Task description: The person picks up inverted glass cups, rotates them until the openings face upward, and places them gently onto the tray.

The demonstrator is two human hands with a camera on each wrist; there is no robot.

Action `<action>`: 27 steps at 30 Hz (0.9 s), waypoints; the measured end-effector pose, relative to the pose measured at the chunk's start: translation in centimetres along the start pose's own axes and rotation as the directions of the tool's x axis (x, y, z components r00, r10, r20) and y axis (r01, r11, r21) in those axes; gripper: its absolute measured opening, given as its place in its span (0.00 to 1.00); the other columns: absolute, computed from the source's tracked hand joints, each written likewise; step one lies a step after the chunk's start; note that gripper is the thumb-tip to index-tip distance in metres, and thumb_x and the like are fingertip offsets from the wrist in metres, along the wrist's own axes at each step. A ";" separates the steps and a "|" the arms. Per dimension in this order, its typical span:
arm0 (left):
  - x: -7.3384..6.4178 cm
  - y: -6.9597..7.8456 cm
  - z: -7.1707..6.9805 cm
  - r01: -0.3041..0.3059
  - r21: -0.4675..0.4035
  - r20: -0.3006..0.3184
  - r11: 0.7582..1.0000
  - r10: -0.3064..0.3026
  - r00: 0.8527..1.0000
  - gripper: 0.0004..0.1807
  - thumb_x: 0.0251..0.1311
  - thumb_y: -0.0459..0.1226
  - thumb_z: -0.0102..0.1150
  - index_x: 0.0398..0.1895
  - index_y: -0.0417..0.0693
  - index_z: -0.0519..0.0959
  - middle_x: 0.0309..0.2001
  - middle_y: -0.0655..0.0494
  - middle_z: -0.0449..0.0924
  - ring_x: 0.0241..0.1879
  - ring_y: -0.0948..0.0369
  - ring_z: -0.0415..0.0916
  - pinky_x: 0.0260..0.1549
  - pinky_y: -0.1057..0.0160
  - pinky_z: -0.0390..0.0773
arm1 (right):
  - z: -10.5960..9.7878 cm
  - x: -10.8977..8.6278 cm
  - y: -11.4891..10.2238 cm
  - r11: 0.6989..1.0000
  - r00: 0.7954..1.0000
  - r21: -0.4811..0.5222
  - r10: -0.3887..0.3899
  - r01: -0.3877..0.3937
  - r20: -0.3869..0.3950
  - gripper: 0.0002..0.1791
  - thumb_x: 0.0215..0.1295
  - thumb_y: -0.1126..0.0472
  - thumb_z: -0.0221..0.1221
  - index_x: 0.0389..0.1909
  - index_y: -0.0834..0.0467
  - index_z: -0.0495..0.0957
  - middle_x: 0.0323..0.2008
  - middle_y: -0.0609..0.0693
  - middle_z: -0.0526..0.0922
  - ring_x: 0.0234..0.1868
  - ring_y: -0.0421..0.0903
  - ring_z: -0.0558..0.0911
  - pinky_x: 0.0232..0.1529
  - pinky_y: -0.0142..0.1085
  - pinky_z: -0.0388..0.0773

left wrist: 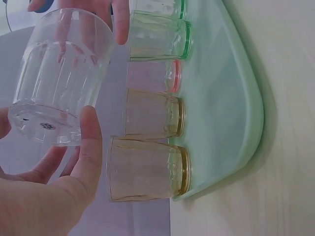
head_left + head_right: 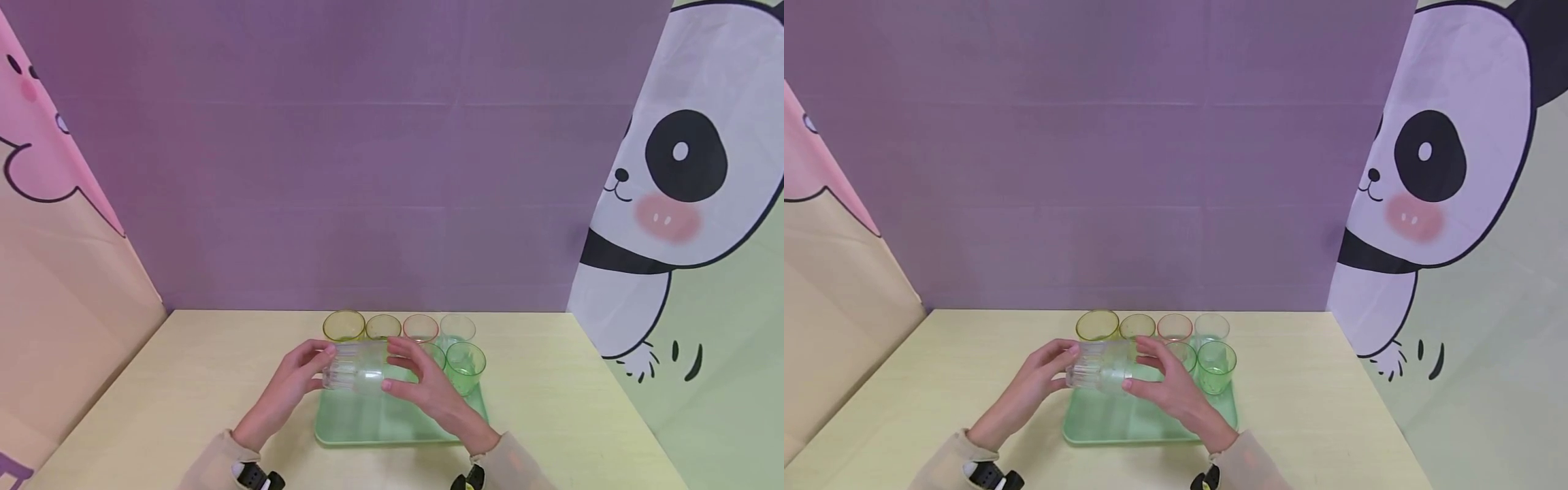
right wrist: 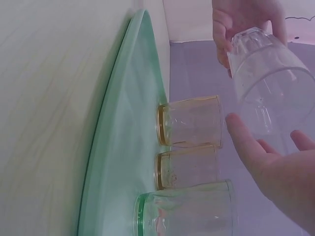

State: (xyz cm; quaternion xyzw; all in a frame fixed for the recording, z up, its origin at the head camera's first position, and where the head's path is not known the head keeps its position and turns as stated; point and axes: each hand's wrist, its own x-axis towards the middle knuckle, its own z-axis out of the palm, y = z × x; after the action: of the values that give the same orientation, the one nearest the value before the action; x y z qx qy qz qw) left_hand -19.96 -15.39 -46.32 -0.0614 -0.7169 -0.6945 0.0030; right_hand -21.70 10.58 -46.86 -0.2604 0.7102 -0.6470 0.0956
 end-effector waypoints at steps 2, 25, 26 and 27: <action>0.0 -0.1 0.1 0.000 -0.010 0.003 1.000 0.000 1.000 0.20 0.74 0.42 0.55 0.57 0.33 0.73 0.53 0.38 0.78 0.49 0.54 0.79 0.46 0.58 0.83 | 0.1 0.0 0.0 1.000 1.000 0.011 0.000 0.000 0.001 0.45 0.61 0.57 0.70 0.77 0.56 0.60 0.73 0.53 0.65 0.72 0.57 0.67 0.60 0.43 0.76; -0.5 0.0 1.0 0.004 -0.045 0.079 0.999 0.000 0.997 0.22 0.75 0.45 0.54 0.57 0.34 0.72 0.49 0.44 0.78 0.48 0.52 0.78 0.45 0.56 0.83 | -0.1 0.3 -0.2 0.998 0.997 -0.063 -0.025 0.021 -0.067 0.37 0.57 0.62 0.72 0.69 0.56 0.69 0.58 0.57 0.74 0.62 0.63 0.73 0.53 0.42 0.79; -0.6 0.1 1.0 0.000 -0.045 0.088 0.999 0.004 0.996 0.22 0.75 0.45 0.54 0.58 0.34 0.71 0.50 0.44 0.78 0.48 0.52 0.78 0.46 0.56 0.83 | -0.2 0.3 -0.3 0.997 0.997 -0.072 -0.027 0.022 -0.068 0.37 0.57 0.62 0.72 0.68 0.57 0.69 0.57 0.57 0.75 0.62 0.63 0.73 0.53 0.41 0.79; -0.6 0.1 1.0 -0.003 -0.046 0.095 0.999 0.007 0.995 0.23 0.75 0.45 0.54 0.58 0.34 0.71 0.50 0.44 0.78 0.48 0.52 0.78 0.46 0.56 0.83 | -0.2 0.4 -0.4 0.997 0.997 -0.077 -0.026 0.021 -0.069 0.37 0.57 0.62 0.72 0.68 0.57 0.69 0.57 0.56 0.75 0.61 0.63 0.73 0.52 0.41 0.79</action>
State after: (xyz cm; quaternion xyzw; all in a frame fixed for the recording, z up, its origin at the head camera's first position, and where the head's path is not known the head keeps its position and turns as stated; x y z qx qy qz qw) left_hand -19.29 -14.47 -46.33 -0.0961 -0.6999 -0.7071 -0.0308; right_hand -22.00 10.56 -46.33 -0.2493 0.7343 -0.6291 0.0532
